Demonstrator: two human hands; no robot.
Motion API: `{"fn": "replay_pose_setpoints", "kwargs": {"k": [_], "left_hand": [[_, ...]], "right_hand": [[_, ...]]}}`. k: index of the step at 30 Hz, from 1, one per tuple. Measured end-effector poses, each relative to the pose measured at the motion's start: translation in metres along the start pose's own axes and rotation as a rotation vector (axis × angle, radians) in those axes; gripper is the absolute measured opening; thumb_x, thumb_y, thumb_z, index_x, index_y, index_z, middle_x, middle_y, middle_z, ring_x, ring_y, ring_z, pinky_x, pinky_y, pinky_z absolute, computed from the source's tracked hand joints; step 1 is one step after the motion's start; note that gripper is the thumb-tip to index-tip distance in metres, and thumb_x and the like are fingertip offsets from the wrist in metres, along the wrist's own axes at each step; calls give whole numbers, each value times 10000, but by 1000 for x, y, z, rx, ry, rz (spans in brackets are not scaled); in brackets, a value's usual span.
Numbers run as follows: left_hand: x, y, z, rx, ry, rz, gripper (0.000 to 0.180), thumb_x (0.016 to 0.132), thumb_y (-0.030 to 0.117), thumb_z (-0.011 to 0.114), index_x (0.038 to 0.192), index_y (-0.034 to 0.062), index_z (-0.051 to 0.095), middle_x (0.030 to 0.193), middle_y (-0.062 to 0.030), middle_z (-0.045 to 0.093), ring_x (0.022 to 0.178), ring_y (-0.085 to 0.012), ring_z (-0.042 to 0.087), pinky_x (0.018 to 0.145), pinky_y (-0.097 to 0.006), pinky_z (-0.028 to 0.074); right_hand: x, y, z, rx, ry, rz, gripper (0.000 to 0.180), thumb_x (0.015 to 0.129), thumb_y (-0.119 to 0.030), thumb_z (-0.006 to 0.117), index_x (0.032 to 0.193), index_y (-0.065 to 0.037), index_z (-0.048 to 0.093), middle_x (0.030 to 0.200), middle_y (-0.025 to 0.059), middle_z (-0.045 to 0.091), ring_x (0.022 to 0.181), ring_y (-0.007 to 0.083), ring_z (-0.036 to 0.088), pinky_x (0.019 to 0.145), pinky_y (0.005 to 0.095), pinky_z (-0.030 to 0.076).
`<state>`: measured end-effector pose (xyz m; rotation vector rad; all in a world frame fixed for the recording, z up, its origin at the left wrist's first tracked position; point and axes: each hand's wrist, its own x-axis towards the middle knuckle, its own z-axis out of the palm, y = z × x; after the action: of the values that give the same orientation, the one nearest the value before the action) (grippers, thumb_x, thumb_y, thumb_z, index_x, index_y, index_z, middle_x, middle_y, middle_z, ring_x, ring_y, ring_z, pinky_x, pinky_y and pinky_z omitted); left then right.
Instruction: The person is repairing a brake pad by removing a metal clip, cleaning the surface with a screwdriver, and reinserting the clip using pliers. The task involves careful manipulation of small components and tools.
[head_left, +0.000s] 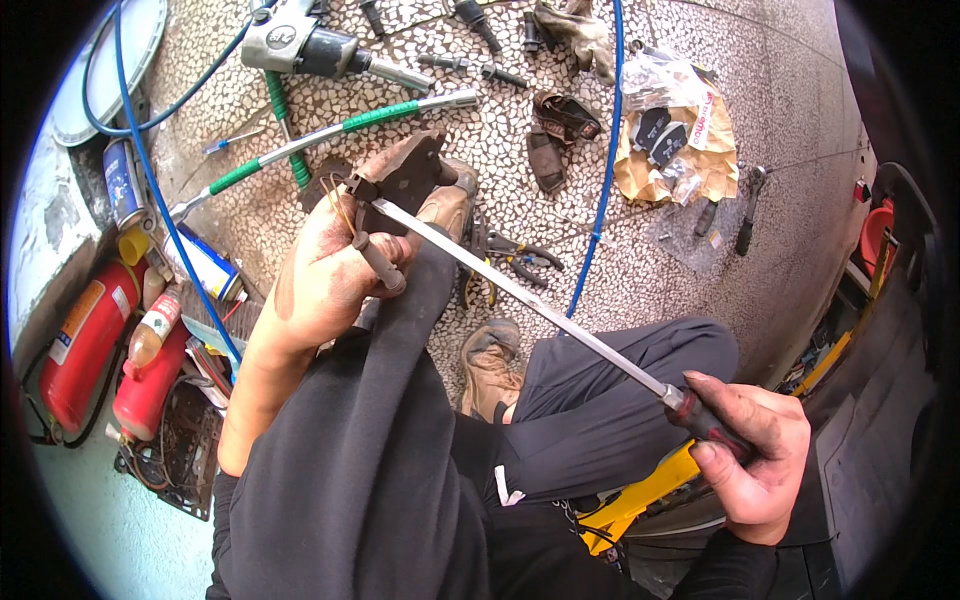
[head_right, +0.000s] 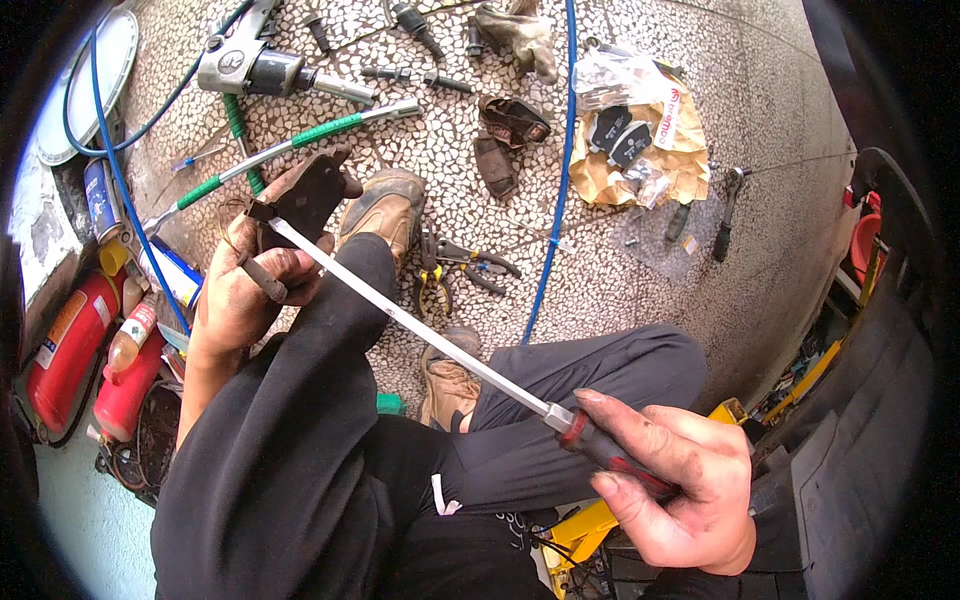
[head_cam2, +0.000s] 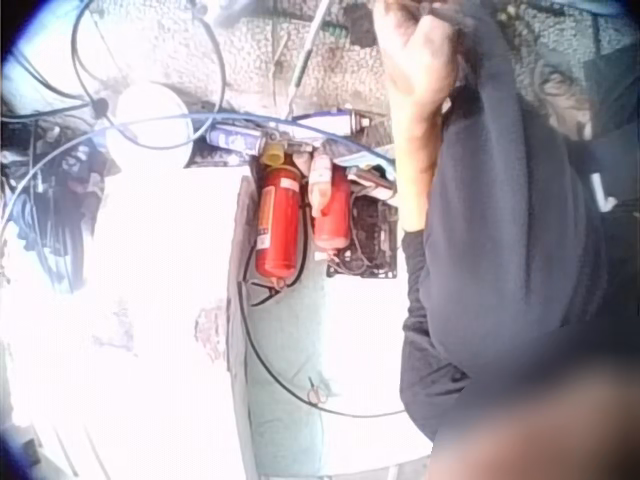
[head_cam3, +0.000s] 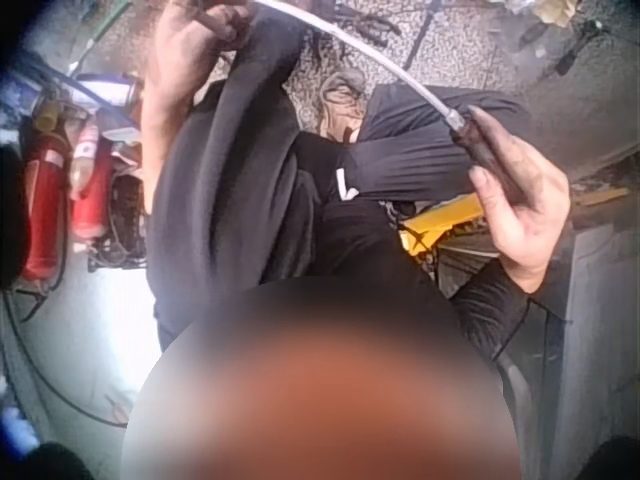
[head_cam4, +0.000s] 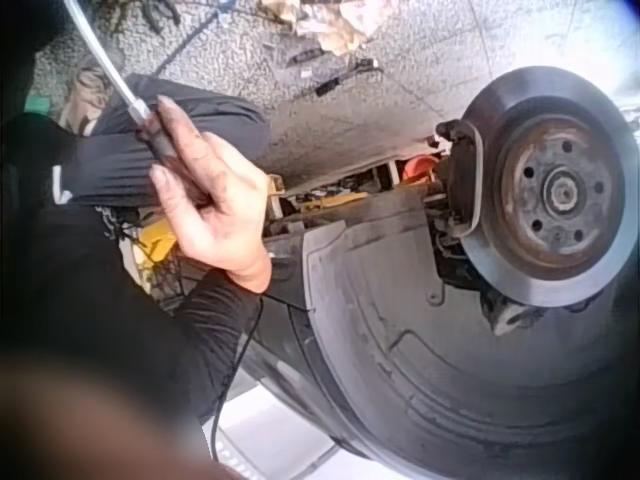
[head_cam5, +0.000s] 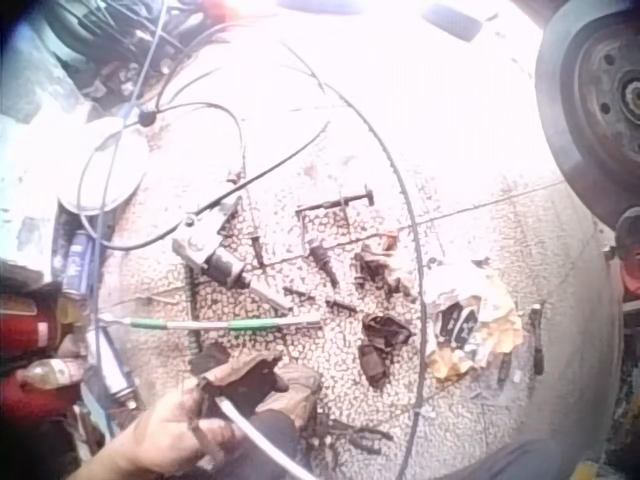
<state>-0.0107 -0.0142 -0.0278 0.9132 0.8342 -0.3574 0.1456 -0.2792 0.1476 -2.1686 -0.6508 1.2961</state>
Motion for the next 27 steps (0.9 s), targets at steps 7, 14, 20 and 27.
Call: {"fn": "replay_pose_setpoints", "kwargs": {"k": [7, 14, 20, 27], "left_hand": [[0, 2, 3, 5, 21, 23, 640, 825, 17, 560, 1449, 6, 417, 845, -20, 584, 656, -78, 486, 583, -226, 394], [-1, -1, -1, 25, 7, 5, 620, 835, 32, 574, 1437, 3, 427, 822, -16, 578, 649, -81, 493, 588, -235, 401], [-3, 1, 2, -11, 1, 50, 624, 837, 27, 565, 1443, -5, 417, 832, -11, 573, 642, -79, 481, 591, -233, 399], [-3, -9, -4, -202, 0, 79, 557, 830, -1, 559, 1374, -41, 447, 838, -74, 589, 634, -113, 494, 550, -247, 395]], "right_hand": [[-1, -1, -1, 161, -38, 106, 481, 741, -5, 705, 1205, 103, 638, 768, 125, 670, 618, 139, 601, 597, 242, 460], [-3, 1, 2, 278, -30, 147, 470, 762, -24, 700, 1207, 112, 631, 934, 179, 730, 792, 171, 697, 735, 246, 513], [-2, 1, 0, 331, -30, 184, 459, 775, -47, 704, 1203, 106, 635, 965, 171, 738, 807, 169, 702, 746, 245, 518], [0, -10, 0, -155, 5, 12, 478, 738, -105, 735, 1174, 75, 659, 679, 111, 600, 559, 183, 564, 557, 289, 437]]}}
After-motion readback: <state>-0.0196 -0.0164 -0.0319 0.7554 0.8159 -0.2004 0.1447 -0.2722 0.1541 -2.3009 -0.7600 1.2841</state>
